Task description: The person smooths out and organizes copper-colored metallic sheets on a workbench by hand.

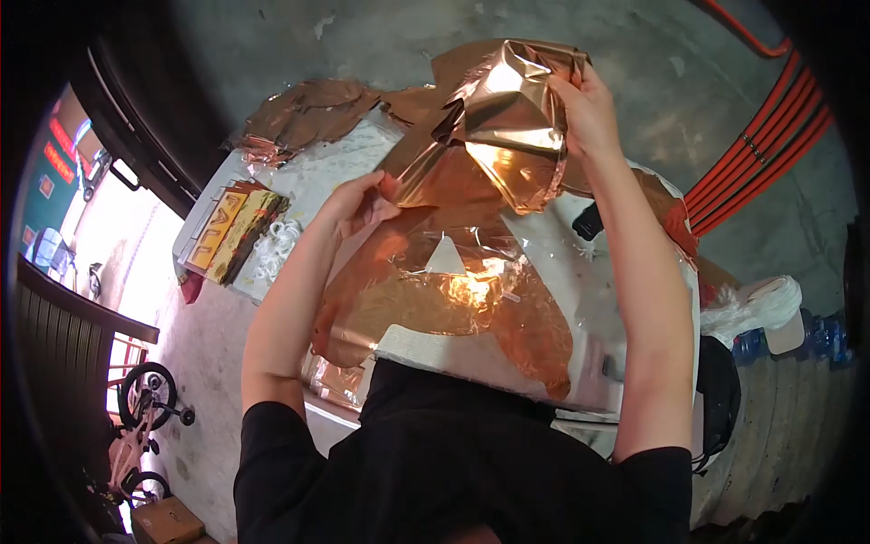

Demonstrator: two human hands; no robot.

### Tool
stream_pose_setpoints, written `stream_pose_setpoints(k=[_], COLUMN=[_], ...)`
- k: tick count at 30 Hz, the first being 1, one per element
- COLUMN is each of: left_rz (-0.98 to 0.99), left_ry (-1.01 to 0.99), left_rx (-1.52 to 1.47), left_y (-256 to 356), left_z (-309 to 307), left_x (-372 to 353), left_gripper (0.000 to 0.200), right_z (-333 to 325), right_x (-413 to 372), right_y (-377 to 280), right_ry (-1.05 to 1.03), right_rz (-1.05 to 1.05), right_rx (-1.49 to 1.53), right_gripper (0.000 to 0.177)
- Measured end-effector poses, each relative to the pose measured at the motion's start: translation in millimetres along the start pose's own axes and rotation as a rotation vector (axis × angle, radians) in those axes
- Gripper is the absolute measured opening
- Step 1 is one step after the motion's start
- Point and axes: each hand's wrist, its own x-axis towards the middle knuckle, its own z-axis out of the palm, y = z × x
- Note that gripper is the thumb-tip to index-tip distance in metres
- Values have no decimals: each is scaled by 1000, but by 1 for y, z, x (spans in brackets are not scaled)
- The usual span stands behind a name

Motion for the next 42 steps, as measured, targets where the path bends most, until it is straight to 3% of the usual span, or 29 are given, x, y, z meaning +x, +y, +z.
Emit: stream_pose_setpoints(k=[1,3,4,5,7,9,13,15,16,20,22,26,28,29,31,35,37,42], left_rz=[4,-65,21,31,756,1191,1659,1763,1872,1858,1530,1496,1530,1531,1347,1471,1331,1493], left_ry=[-1,174,253,250,423,341,-279,-279,-279,-62,57,271,385,384,407,444,261,146], left_rx=[4,589,982,986,1223,1393,1899,1980,2057,2363,2518,2675,2725,2726,2736,2611,2607,2474], left_y=[1,11,19,30,46,59,60,49,45,31,20,8,7,7,7,8,13,33], left_z=[-2,10,20,32,59,105,161,176,180,189,195,197,198,200,204,199,197,185], left_x=[-4,-22,-33,-39,-51,-67,-52,-35,-29,-17,-17,-13,-13,-17,-25,-15,-15,-25], left_gripper=[28,33,32,32,27,26,40,35,31,35,40,42,43,43,43,33,21,13], right_z=[5,16,12,12,22,37,52,57,56,60,60,71,72,75,82,89,93,108], right_x=[5,14,20,22,21,21,24,30,37,32,34,31,39,37,33,38,37,41], right_y=[-2,-9,-6,-10,-12,-13,-4,8,15,2,9,-8,9,2,-11,0,-8,-20], right_ry=[0,-59,-165,-163,-317,-351,-405,-461,-529,-607,-708,-778,-825,-823,-875,-933,-1003,-1116], right_rz=[-5,0,-20,-31,68,39,55,122,111,221,207,235,117,117,116,39,115,32], right_rx=[2,9,-101,-104,-262,-251,-212,-160,-350,-478,-527,-654,-591,-591,-669,-640,-685,-845], right_gripper=[22,22,23,23,23,23,25,27,26,26,26,25,22,22,23,25,27,26])
